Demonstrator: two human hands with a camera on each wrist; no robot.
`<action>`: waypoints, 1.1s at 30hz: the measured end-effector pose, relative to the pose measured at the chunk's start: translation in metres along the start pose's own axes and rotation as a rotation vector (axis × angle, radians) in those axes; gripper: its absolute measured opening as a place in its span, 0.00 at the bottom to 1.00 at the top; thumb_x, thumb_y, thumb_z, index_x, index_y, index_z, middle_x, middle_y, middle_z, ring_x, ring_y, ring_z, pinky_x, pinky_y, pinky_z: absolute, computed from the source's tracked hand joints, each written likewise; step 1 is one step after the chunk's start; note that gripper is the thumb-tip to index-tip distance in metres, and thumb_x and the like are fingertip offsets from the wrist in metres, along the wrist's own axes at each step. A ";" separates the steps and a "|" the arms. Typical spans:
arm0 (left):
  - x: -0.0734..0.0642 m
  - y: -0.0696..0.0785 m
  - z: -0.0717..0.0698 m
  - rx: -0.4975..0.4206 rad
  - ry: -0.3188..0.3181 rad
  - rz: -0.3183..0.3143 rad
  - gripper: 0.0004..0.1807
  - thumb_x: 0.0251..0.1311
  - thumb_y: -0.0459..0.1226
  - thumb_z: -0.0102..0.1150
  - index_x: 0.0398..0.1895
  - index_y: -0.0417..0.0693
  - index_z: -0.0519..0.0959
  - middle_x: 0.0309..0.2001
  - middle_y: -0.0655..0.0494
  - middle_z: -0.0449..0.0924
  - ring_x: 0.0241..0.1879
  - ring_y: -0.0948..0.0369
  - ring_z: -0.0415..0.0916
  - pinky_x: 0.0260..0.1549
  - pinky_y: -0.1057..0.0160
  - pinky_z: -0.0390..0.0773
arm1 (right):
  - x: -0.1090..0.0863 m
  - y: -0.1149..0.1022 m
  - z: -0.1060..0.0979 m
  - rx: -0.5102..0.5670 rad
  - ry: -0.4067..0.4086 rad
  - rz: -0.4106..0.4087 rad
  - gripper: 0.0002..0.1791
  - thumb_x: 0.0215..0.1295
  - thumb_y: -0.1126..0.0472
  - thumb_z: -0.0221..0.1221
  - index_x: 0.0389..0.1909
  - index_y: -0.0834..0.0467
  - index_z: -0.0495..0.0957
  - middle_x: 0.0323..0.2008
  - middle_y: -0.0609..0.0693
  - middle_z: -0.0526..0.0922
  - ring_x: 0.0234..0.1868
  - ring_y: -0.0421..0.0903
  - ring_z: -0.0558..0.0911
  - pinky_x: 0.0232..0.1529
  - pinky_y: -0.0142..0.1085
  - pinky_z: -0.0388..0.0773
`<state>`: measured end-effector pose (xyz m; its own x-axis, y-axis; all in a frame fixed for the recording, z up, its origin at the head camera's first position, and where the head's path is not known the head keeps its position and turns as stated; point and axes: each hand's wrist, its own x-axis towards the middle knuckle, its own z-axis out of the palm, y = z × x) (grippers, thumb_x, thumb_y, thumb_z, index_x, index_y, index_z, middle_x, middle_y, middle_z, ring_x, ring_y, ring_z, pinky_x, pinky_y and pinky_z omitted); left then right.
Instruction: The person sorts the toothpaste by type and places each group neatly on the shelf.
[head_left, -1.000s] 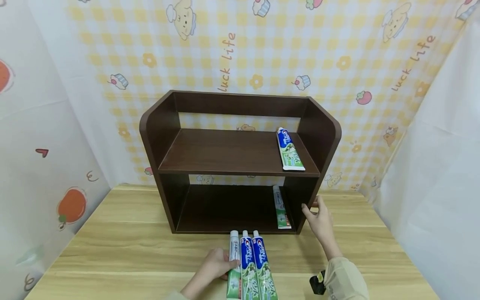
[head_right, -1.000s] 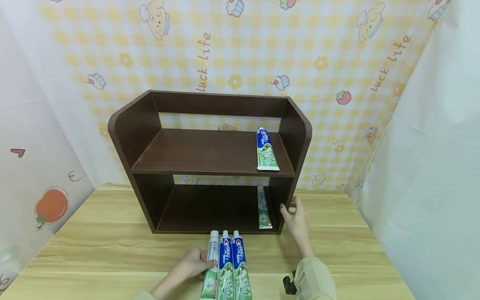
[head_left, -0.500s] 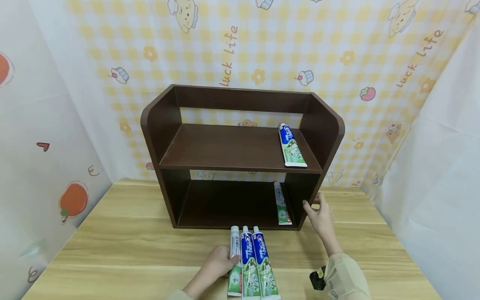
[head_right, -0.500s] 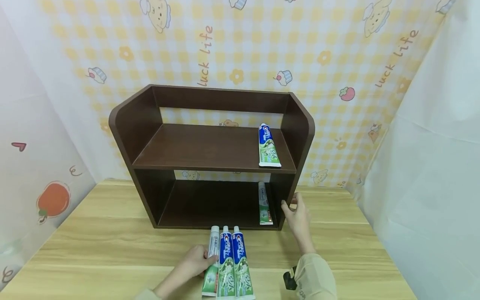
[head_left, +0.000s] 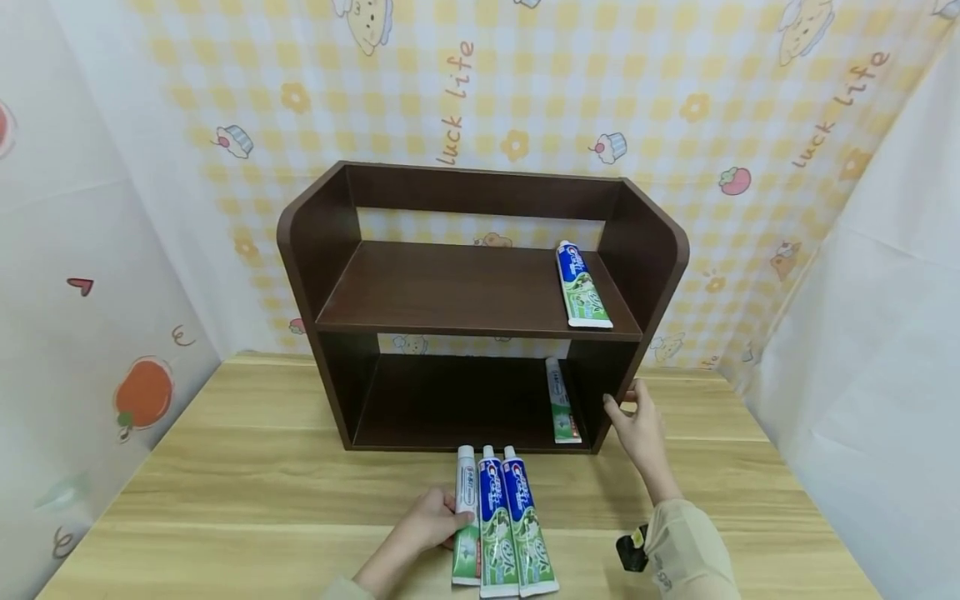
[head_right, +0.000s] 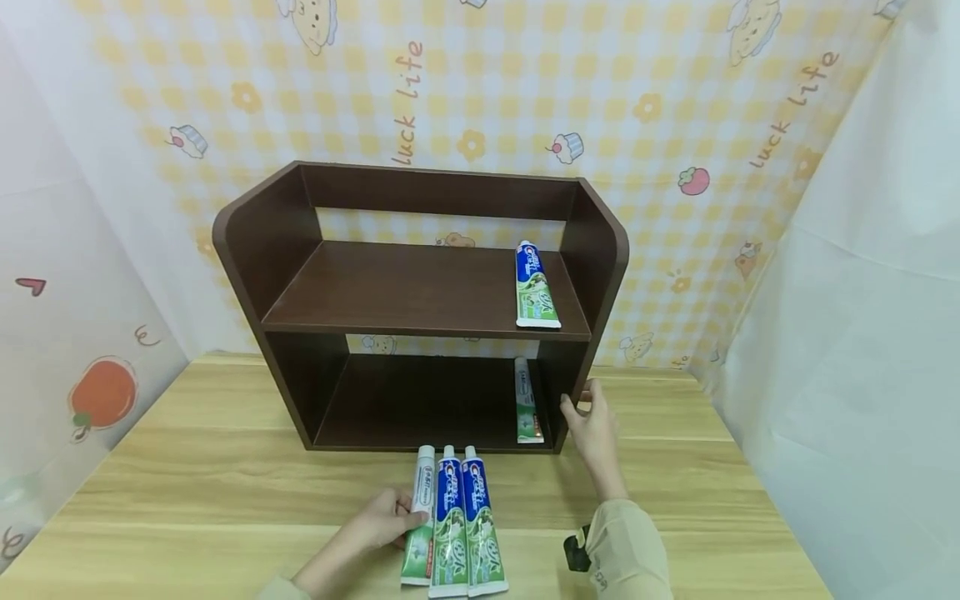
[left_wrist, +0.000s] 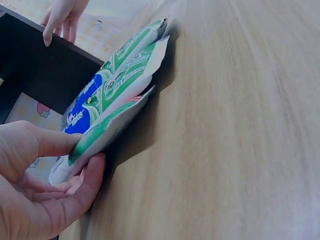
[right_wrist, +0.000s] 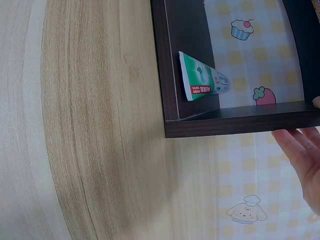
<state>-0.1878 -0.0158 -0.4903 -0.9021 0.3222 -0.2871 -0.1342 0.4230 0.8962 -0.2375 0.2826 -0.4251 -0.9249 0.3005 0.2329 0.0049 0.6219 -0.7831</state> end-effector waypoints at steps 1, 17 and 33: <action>0.000 0.000 0.000 -0.006 -0.001 -0.004 0.09 0.54 0.31 0.58 0.30 0.31 0.71 0.24 0.48 0.76 0.19 0.62 0.76 0.20 0.68 0.80 | 0.000 0.000 0.000 -0.003 0.005 -0.002 0.11 0.63 0.59 0.53 0.41 0.60 0.65 0.46 0.67 0.75 0.44 0.63 0.81 0.41 0.48 0.81; 0.000 0.006 -0.017 -0.073 -0.043 0.051 0.11 0.57 0.30 0.53 0.35 0.26 0.71 0.25 0.46 0.78 0.21 0.63 0.74 0.24 0.64 0.81 | 0.001 0.002 0.001 0.028 -0.018 0.009 0.12 0.63 0.59 0.53 0.43 0.59 0.65 0.46 0.65 0.74 0.44 0.63 0.80 0.40 0.48 0.81; 0.013 0.025 -0.027 -0.092 -0.018 0.097 0.12 0.60 0.31 0.52 0.38 0.25 0.71 0.26 0.46 0.75 0.23 0.62 0.74 0.27 0.62 0.82 | 0.001 0.002 0.000 0.010 -0.002 -0.001 0.11 0.63 0.58 0.53 0.41 0.60 0.66 0.43 0.66 0.75 0.43 0.62 0.81 0.38 0.46 0.82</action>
<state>-0.2144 -0.0241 -0.4625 -0.9053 0.3731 -0.2030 -0.0845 0.3101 0.9469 -0.2380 0.2841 -0.4260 -0.9259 0.2983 0.2320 0.0004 0.6148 -0.7887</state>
